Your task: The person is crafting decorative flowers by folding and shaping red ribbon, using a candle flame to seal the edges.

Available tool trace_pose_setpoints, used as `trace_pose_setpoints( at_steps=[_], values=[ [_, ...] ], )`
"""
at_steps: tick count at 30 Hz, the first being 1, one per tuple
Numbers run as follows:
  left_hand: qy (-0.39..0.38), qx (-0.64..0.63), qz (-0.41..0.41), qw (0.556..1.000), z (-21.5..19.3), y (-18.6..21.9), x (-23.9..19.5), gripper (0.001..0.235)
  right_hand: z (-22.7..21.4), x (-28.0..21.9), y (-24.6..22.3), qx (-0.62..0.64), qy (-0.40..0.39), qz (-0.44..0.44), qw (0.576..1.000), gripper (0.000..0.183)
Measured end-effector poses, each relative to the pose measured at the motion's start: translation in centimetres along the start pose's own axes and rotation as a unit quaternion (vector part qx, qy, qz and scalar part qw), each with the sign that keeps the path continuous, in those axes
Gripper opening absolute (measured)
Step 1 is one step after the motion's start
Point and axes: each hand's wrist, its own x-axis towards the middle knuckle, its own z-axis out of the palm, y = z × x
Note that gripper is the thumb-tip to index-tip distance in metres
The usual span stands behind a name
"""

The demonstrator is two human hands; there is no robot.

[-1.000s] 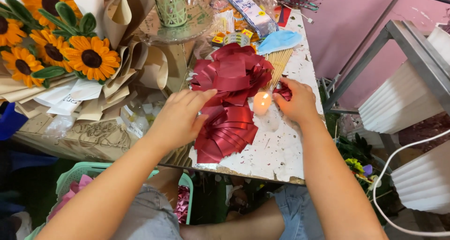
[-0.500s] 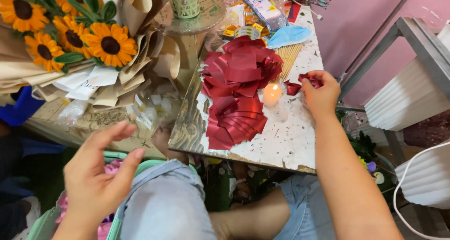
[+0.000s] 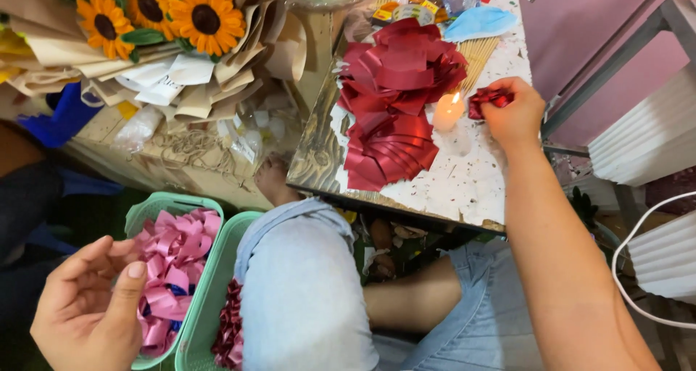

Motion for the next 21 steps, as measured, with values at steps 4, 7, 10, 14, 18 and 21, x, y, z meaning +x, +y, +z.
trace_pose_setpoints(
  at_steps=[4, 7, 10, 14, 18, 21],
  values=[
    [0.025, 0.02, -0.043, 0.999, -2.3, -1.4, -1.7, 0.035, -0.4, 0.6, -0.3, 0.172, 0.111, -0.011, 0.979, 0.036],
    [0.035, 0.06, -0.069, 0.995, -3.9, -2.0, -2.7, 0.036, -1.7, 0.0, -3.1, 0.3, 0.219, -0.153, 0.916, 0.042],
    [0.051, 0.067, -0.095, 0.992, -5.3, -2.7, -3.3, 0.035, -2.9, -4.1, -10.3, 0.351, 0.209, -0.246, 0.879, 0.045],
    [0.102, 0.013, -0.153, 0.983, -6.9, -5.1, -3.8, 0.035, -2.1, -14.3, -21.8, 0.549, -0.085, -0.05, 0.83, 0.037],
    [0.126, -0.042, -0.196, 0.971, -7.8, -6.8, -4.1, 0.033, 3.0, -24.6, -30.1, 0.466, -0.367, 0.07, 0.802, 0.048],
    [0.144, -0.044, -0.208, 0.967, -8.8, -7.6, -4.7, 0.03, 8.6, -30.4, -34.6, 0.453, -0.457, 0.183, 0.743, 0.053]
  ],
)
